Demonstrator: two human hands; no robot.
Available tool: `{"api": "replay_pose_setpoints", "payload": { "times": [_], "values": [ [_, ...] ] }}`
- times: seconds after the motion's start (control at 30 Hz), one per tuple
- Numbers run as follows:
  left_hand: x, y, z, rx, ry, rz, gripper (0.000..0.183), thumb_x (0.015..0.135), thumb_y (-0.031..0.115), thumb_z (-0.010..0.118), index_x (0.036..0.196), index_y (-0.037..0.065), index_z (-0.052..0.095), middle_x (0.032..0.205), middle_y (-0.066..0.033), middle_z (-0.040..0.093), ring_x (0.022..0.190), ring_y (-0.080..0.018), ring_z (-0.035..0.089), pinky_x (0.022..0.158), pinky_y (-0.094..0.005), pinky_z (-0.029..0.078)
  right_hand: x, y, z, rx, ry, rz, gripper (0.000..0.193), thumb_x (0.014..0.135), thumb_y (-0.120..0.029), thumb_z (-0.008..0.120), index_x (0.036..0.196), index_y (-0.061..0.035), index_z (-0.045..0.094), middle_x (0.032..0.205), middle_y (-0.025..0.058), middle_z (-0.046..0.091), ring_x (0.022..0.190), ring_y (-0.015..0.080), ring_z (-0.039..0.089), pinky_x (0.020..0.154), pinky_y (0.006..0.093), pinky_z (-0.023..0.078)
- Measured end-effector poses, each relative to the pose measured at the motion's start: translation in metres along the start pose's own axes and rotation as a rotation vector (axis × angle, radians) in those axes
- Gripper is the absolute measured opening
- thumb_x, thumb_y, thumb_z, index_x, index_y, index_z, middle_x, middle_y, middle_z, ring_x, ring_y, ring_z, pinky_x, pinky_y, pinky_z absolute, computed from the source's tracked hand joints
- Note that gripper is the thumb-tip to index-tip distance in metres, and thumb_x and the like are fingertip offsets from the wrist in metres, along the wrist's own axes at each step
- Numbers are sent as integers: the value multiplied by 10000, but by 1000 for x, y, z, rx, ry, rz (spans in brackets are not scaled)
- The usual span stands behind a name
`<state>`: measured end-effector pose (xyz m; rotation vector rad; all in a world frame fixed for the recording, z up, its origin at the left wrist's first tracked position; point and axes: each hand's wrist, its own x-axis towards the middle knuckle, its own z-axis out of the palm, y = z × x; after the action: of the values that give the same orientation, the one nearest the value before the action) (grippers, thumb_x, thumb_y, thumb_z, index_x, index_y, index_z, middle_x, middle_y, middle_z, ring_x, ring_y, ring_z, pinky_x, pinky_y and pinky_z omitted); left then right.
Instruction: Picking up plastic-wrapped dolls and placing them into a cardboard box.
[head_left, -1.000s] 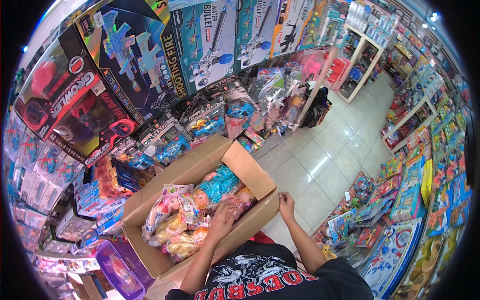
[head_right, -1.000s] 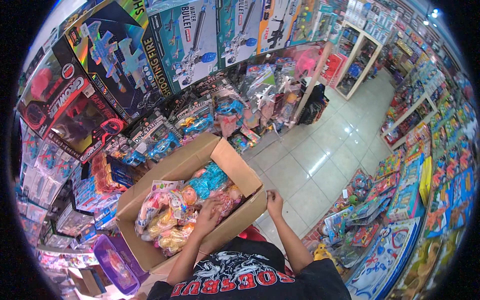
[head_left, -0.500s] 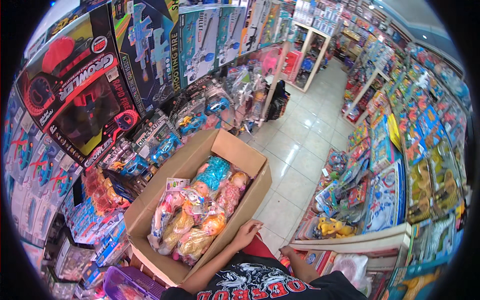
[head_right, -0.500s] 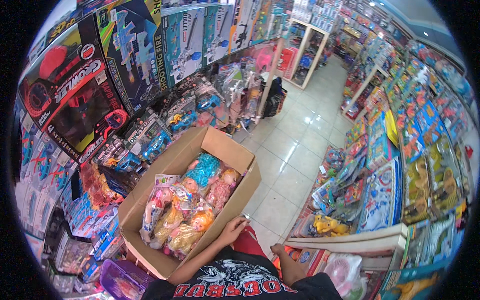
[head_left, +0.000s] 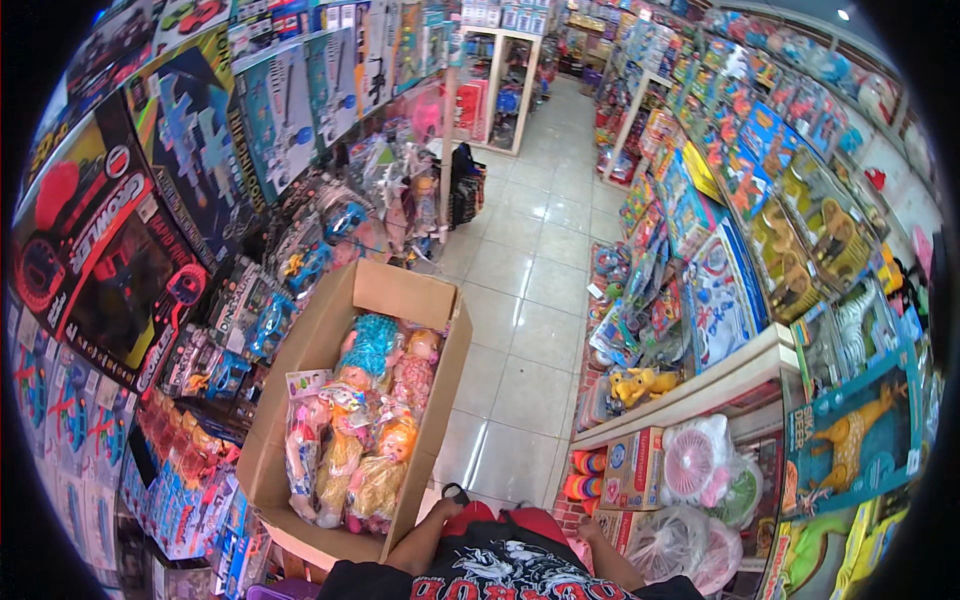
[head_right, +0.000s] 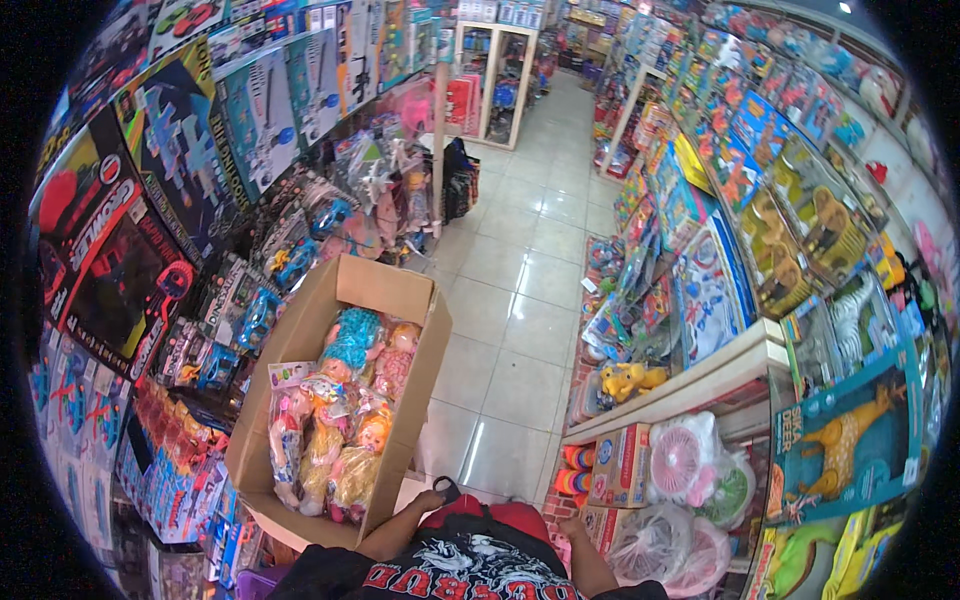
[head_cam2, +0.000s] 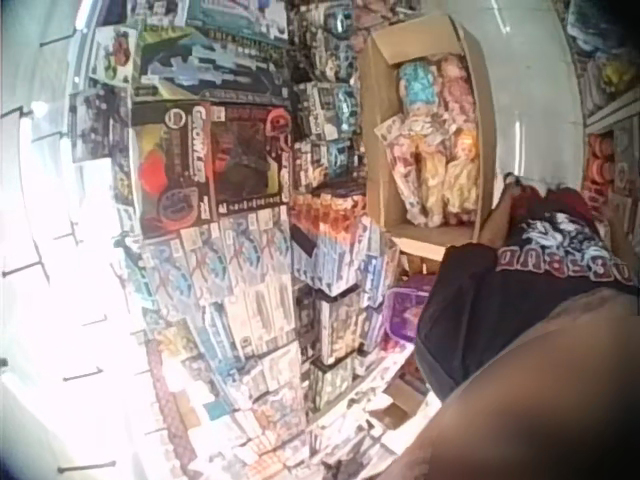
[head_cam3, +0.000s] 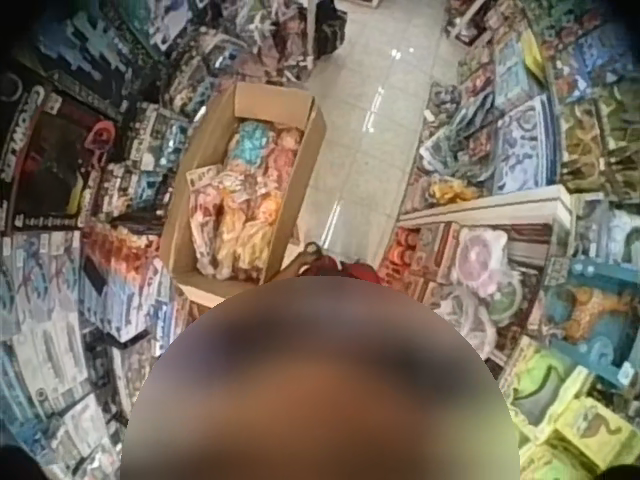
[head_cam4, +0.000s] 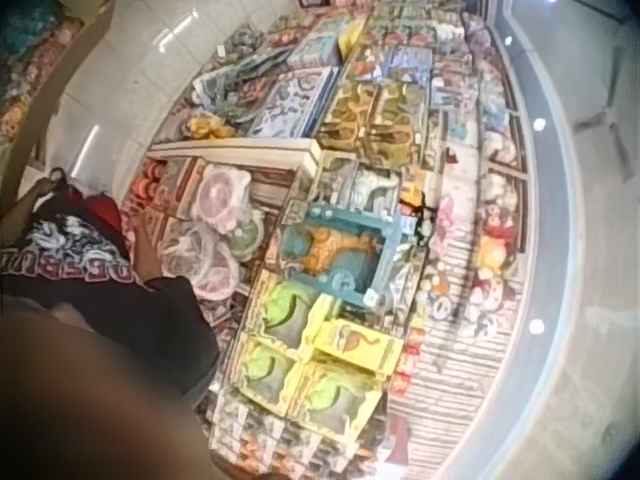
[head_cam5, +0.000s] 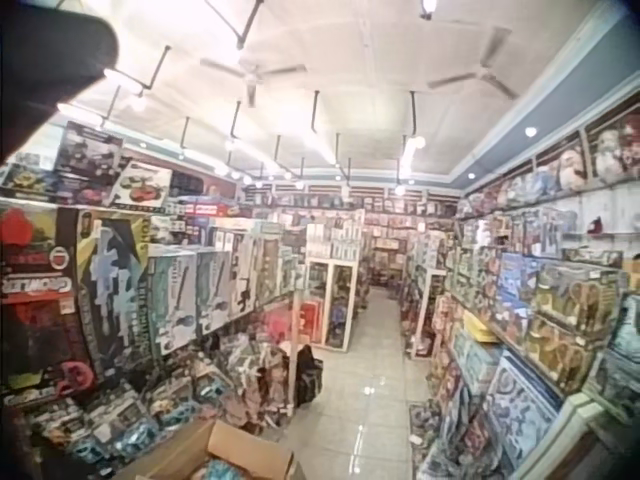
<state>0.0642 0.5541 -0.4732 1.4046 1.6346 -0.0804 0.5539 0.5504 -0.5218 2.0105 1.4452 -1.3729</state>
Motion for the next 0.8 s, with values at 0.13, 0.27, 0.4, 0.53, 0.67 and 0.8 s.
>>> {"api": "replay_pose_setpoints", "payload": {
  "times": [0.13, 0.27, 0.4, 0.53, 0.67, 0.8],
  "values": [
    [-23, 24, -12, 9, -128, -51, 501, 783, 392, 559, 1109, 24, 656, 1168, -248, 608, 1100, -360, 601, 948, -421, 470, -39, 26, 12, 353, 149, 192, 312, 832, -230, 577, 1031, -7, 667, 892, 206, 692, 800, 296, 689, 663, 393, 550],
    [-39, -11, 6, 61, -87, -102, 468, 817, 400, 511, 1023, 13, 672, 1135, -233, 627, 1058, -364, 612, 898, -441, 483, -103, -28, 10, 186, 184, -110, 335, 881, -212, 535, 1102, 30, 603, 886, 194, 687, 708, 307, 685, 582, 407, 571],
    [-54, 30, 25, 70, -136, 20, 516, 806, 473, 518, 965, 14, 694, 1071, -215, 653, 996, -342, 635, 873, -421, 490, -102, 79, 42, 432, 279, -113, 316, 891, -217, 537, 1110, 0, 604, 905, 131, 700, 750, 252, 688, 583, 385, 557],
    [-99, -28, 76, -155, -124, -238, 646, 743, 587, 533, 1009, 26, 710, 1152, -240, 627, 1102, -363, 603, 946, -404, 466, -185, 12, 50, 564, -28, 58, 290, 887, -191, 537, 1121, -43, 623, 891, 127, 696, 756, 261, 683, 574, 391, 541],
    [-148, -41, 153, -147, -190, -166, 560, 835, 496, 466, 1021, 25, 705, 1116, -241, 642, 1095, -374, 600, 953, -414, 457, -199, 69, 94, 660, -29, 212, 290, 875, -184, 546, 1122, -64, 638, 874, 126, 687, 711, 269, 677, 564, 388, 548],
    [-231, -60, 228, -352, 84, -141, 632, 898, 545, 422, 1040, -23, 662, 1074, -304, 625, 1084, -413, 579, 969, -436, 434, -189, 115, 140, 462, -70, 88, 304, 821, -207, 557, 1034, -21, 671, 853, 141, 695, 719, 269, 694, 613, 384, 572]
  ]
}}
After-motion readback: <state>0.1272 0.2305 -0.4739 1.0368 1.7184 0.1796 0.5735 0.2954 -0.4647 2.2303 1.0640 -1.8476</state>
